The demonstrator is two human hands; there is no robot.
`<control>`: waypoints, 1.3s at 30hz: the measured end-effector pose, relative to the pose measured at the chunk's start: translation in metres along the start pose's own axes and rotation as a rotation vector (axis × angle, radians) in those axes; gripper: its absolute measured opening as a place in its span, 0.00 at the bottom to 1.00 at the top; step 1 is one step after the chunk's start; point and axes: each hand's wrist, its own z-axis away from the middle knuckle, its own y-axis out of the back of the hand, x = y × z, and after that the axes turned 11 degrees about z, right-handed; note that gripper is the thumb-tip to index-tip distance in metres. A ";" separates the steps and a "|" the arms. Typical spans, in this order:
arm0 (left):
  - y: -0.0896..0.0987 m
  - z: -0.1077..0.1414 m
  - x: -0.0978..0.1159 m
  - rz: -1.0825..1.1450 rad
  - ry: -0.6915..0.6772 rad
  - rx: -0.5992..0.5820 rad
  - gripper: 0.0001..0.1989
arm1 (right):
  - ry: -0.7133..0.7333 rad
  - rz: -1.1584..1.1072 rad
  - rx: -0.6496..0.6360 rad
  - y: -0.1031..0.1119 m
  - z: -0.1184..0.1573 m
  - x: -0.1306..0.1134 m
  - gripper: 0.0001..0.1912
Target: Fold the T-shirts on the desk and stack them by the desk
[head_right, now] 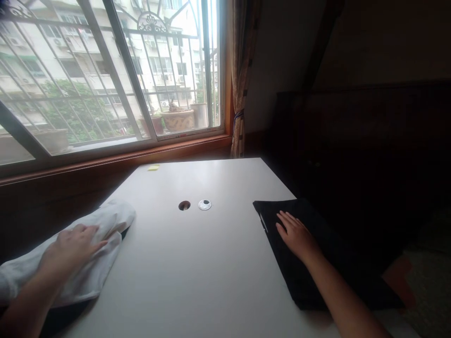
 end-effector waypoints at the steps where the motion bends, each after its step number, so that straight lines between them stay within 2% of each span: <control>1: -0.003 0.005 -0.007 -0.102 -0.012 -0.010 0.18 | 0.002 -0.001 -0.002 -0.001 0.000 0.001 0.30; 3: -0.008 0.012 -0.010 -0.273 -0.073 0.021 0.13 | 0.006 -0.006 -0.005 -0.001 -0.001 0.001 0.31; 5: -0.009 0.013 -0.005 -0.271 -0.116 0.114 0.12 | 0.006 -0.016 -0.003 0.001 0.000 0.001 0.30; 8: 0.000 0.006 0.008 -0.157 -0.187 0.300 0.14 | 0.003 -0.027 0.009 0.002 0.001 0.000 0.29; 11: 0.017 -0.006 0.025 -0.033 -0.247 0.457 0.13 | 0.004 -0.029 0.025 0.003 0.001 -0.001 0.28; 15: 0.032 -0.012 0.068 0.135 -0.343 0.519 0.08 | 0.002 -0.034 0.030 0.002 0.001 0.000 0.28; 17: 0.032 -0.002 0.102 0.240 -0.472 0.458 0.06 | -0.001 -0.037 0.027 0.002 0.000 0.001 0.28; 18: 0.030 0.006 0.122 0.286 -0.582 0.383 0.07 | -0.003 -0.038 0.028 0.001 0.000 0.001 0.28; 19: 0.028 0.016 0.142 0.336 -0.739 0.267 0.08 | -0.002 -0.038 0.031 0.001 0.001 0.002 0.28; 21: 0.022 0.038 0.180 0.427 -1.034 -0.048 0.10 | 0.004 -0.038 0.043 -0.001 0.001 0.002 0.28; 22: 0.020 0.048 0.195 0.486 -1.153 -0.174 0.09 | 0.009 -0.039 0.053 -0.001 0.001 0.003 0.27; 23: 0.017 0.056 0.205 0.540 -1.192 -0.244 0.08 | 0.015 -0.041 0.066 -0.002 0.001 0.003 0.27; 24: 0.015 0.061 0.211 0.576 -1.199 -0.293 0.09 | 0.022 -0.044 0.081 -0.003 0.001 0.004 0.27; 26: 0.007 0.063 0.209 0.631 -1.130 -0.304 0.14 | 0.036 -0.058 0.123 -0.001 0.001 0.004 0.25; 29: -0.018 0.053 0.184 0.703 -0.894 -0.226 0.17 | 0.087 -0.095 0.192 0.012 -0.001 -0.005 0.22; 31: -0.043 0.045 0.164 0.746 -0.689 -0.176 0.18 | 0.151 -0.131 0.237 0.031 -0.002 -0.023 0.20; 33: -0.068 0.042 0.150 0.766 -0.594 -0.175 0.19 | 0.229 -0.185 0.265 0.054 -0.004 -0.055 0.19; 35: -0.089 0.042 0.144 0.793 -0.571 -0.188 0.19 | 0.307 -0.268 0.266 0.078 -0.007 -0.097 0.19; 37: -0.101 0.044 0.143 0.832 -0.553 -0.195 0.21 | 0.384 -0.376 0.225 0.097 -0.011 -0.143 0.18; 39: -0.104 0.047 0.145 0.874 -0.523 -0.204 0.23 | 0.443 -0.477 0.158 0.109 -0.018 -0.187 0.17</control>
